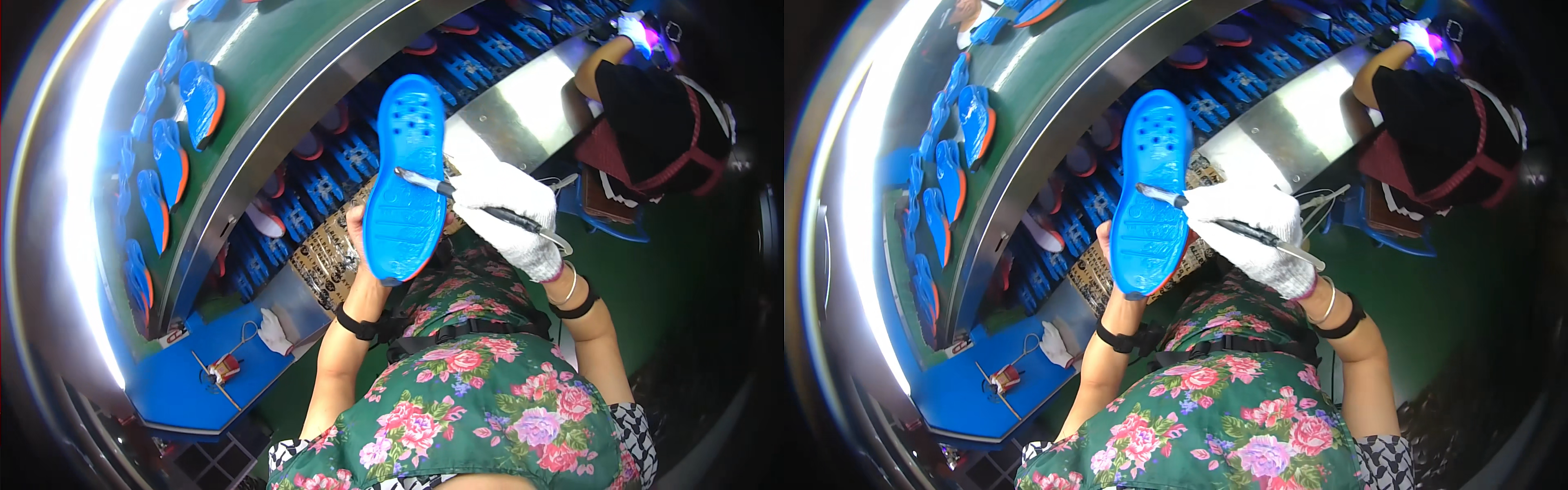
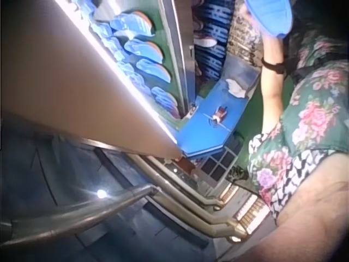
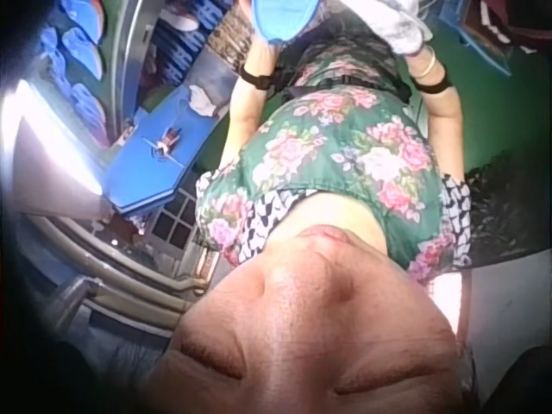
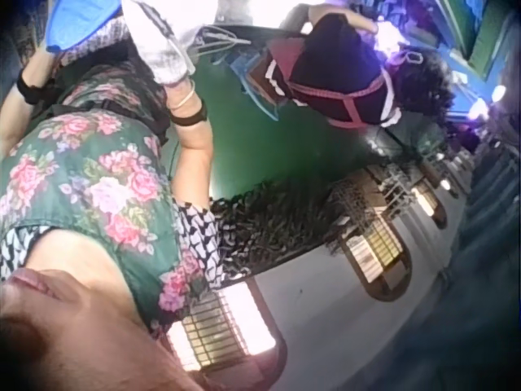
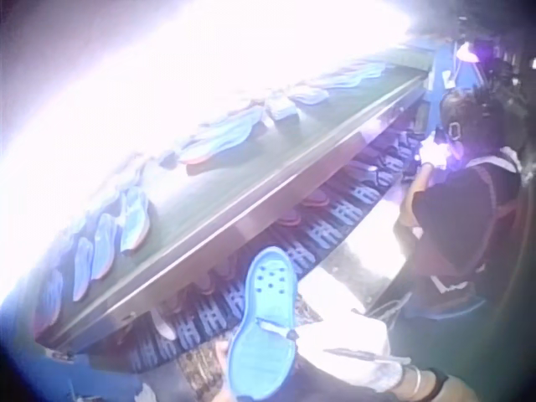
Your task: Applying glue to blue shoe soles using a brush on an assembly line.
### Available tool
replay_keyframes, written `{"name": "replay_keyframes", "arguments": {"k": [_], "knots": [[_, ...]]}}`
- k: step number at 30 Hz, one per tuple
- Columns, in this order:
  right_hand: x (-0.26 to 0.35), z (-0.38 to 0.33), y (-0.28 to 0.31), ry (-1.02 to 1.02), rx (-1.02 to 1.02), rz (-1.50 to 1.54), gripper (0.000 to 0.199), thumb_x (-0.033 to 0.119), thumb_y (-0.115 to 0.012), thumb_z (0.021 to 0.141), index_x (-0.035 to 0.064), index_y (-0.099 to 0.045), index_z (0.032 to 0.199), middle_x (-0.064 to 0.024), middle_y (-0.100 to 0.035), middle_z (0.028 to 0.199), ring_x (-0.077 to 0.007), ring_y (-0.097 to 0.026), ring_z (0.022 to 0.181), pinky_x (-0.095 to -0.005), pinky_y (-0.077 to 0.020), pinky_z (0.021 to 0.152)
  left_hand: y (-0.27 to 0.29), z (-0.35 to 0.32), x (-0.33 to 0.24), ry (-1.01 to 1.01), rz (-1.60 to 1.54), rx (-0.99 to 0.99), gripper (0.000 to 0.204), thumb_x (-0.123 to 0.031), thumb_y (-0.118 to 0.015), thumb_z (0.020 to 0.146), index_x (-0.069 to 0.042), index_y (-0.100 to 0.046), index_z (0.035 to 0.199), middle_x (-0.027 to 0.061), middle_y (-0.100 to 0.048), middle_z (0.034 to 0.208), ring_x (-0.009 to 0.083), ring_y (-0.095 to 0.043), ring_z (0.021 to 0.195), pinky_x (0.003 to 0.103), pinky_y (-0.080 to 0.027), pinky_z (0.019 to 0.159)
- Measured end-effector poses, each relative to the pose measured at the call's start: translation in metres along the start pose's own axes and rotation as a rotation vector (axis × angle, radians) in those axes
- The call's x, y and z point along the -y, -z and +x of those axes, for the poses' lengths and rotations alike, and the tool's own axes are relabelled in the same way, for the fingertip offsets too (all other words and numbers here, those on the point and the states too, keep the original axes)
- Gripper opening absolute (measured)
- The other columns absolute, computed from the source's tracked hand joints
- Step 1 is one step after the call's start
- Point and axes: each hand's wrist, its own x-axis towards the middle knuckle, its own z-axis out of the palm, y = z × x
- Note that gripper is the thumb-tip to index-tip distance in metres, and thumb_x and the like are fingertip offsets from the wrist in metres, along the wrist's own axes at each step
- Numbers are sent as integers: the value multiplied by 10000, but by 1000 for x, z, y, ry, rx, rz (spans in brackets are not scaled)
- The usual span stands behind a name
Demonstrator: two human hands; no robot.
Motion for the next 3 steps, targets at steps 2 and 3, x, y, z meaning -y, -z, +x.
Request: {"name": "replay_keyframes", "arguments": {"k": [2,3], "knots": [[4,7,3,74,-9,-87,142,8,-805,760,40,-751,888,-121,-764,905,-268,-740,854,-360,-577,762,12,4,8,2,-195,112,959,-625,-665,808,-90,-363,1544,232,-455,1512,462,-534,1289,679,-359,1114],[7,11,3,36,-12,-40,146,10,-805,763,42,-753,895,-117,-767,926,-266,-742,870,-367,-578,774,14,8,17,-11,-387,217,970,-612,-662,819,-92,-324,1565,223,-451,1520,449,-545,1286,680,-342,1126]]}}
